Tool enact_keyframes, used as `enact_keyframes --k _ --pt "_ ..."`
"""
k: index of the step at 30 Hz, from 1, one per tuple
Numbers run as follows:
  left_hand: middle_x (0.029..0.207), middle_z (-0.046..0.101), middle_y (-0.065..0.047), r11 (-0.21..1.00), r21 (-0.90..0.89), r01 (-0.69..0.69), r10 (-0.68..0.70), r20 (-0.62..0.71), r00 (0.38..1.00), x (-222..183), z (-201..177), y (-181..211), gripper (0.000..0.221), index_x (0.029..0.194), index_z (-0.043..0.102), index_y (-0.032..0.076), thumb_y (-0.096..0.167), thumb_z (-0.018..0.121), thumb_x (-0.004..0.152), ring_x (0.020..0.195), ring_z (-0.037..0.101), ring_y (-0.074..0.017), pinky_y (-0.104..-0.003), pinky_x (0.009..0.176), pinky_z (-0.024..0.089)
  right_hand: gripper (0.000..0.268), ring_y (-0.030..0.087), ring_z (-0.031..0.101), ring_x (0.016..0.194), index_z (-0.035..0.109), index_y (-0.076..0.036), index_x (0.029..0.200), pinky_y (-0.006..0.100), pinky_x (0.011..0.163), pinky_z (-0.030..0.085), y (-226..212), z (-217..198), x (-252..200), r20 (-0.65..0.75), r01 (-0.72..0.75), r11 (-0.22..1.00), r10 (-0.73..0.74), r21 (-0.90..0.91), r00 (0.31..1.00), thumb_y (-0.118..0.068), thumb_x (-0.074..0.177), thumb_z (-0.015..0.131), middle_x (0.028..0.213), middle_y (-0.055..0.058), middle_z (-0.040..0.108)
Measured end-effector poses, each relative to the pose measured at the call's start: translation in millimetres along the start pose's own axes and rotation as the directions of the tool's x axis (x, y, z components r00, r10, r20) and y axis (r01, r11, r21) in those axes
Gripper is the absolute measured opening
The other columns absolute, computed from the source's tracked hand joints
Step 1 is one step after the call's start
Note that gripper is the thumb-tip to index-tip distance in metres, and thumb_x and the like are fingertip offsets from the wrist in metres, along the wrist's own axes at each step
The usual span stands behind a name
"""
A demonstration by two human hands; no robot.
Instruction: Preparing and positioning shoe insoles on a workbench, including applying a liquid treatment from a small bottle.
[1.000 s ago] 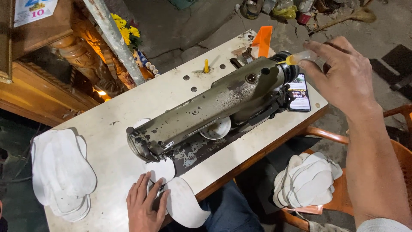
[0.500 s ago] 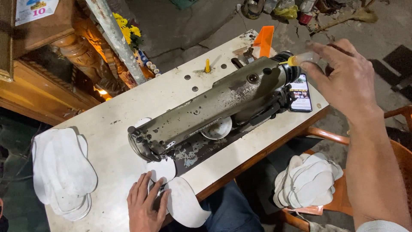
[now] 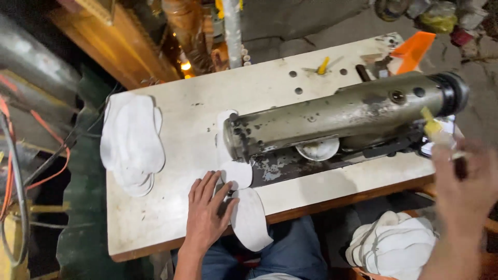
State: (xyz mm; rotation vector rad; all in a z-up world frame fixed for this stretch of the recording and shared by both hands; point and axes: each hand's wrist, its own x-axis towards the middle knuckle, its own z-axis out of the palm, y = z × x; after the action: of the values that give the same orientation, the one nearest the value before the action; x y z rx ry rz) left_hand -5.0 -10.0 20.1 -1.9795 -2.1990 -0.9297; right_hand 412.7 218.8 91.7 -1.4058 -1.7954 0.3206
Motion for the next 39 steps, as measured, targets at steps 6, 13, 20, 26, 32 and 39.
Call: enact_keyframes --k 6,13,20,26,32,39 --pt "0.150 0.053 -0.016 1.000 -0.006 0.018 -0.018 -0.041 0.999 -8.8 -7.9 -9.9 0.036 0.131 0.064 0.012 0.025 0.068 0.097 0.145 0.044 -0.0381 -0.056 0.120 0.031 0.031 0.016 0.060 0.064 0.064 0.004 0.129 0.028 0.054 0.053 -31.3 83.3 -105.8 0.043 -0.032 0.928 0.017 0.371 0.999 -0.004 0.100 0.072 0.095 0.014 0.068" --pt "0.147 0.055 -0.017 0.980 0.163 0.117 -0.090 -0.164 0.982 -2.3 -11.2 -57.4 0.031 0.129 0.065 0.013 0.024 0.066 0.100 0.141 0.047 -0.0370 -0.055 0.117 0.032 0.036 0.013 0.063 0.053 0.066 -0.001 0.123 0.024 0.044 0.054 -115.7 138.3 -150.0 0.536 -0.306 0.803 -0.019 0.511 0.844 -0.017 0.090 0.070 0.077 0.009 0.070" --pt "0.140 0.063 -0.018 0.948 -0.316 -0.041 -0.075 -0.347 0.935 -1.2 -25.8 -18.1 0.031 0.125 0.067 0.009 0.017 0.074 0.097 0.139 0.054 -0.0386 -0.053 0.115 0.040 0.030 0.017 0.067 0.057 0.069 -0.003 0.124 0.027 0.042 0.049 -182.0 169.4 -152.2 0.672 -0.430 0.690 -0.110 0.582 0.732 -0.016 0.099 0.058 0.121 0.011 0.071" --pt "0.143 0.057 -0.022 0.851 -0.521 0.068 -0.168 -0.147 0.975 -20.4 -22.3 9.4 0.033 0.124 0.068 0.003 0.027 0.063 0.102 0.137 0.052 -0.0379 -0.053 0.109 0.042 0.033 0.020 0.067 0.055 0.066 0.001 0.123 0.027 0.041 0.051 -202.0 188.9 -159.6 0.739 -0.472 0.669 -0.173 0.573 0.651 -0.021 0.102 0.055 0.118 0.010 0.063" --pt "0.143 0.058 -0.017 0.822 -0.564 0.077 -0.212 -0.178 0.961 -22.1 -23.6 4.8 0.039 0.132 0.065 0.007 0.027 0.070 0.099 0.133 0.058 -0.0329 -0.049 0.108 0.045 0.034 0.018 0.063 0.045 0.068 -0.004 0.124 0.025 0.040 0.048 -207.4 194.5 -161.9 0.781 -0.507 0.694 -0.129 0.511 0.611 -0.026 0.104 0.051 0.081 0.007 0.062" --pt "0.125 0.072 -0.016 0.778 -0.626 0.055 -0.265 -0.248 0.932 -12.9 -28.6 1.1 0.034 0.125 0.066 0.000 0.019 0.069 0.098 0.121 0.066 -0.0300 -0.046 0.108 0.049 0.030 0.009 0.046 0.043 0.071 -0.010 0.117 0.025 0.044 0.039 -214.7 188.4 -151.7 0.762 -0.348 0.798 -0.202 0.492 0.615 -0.028 0.104 0.051 0.052 0.004 0.060"
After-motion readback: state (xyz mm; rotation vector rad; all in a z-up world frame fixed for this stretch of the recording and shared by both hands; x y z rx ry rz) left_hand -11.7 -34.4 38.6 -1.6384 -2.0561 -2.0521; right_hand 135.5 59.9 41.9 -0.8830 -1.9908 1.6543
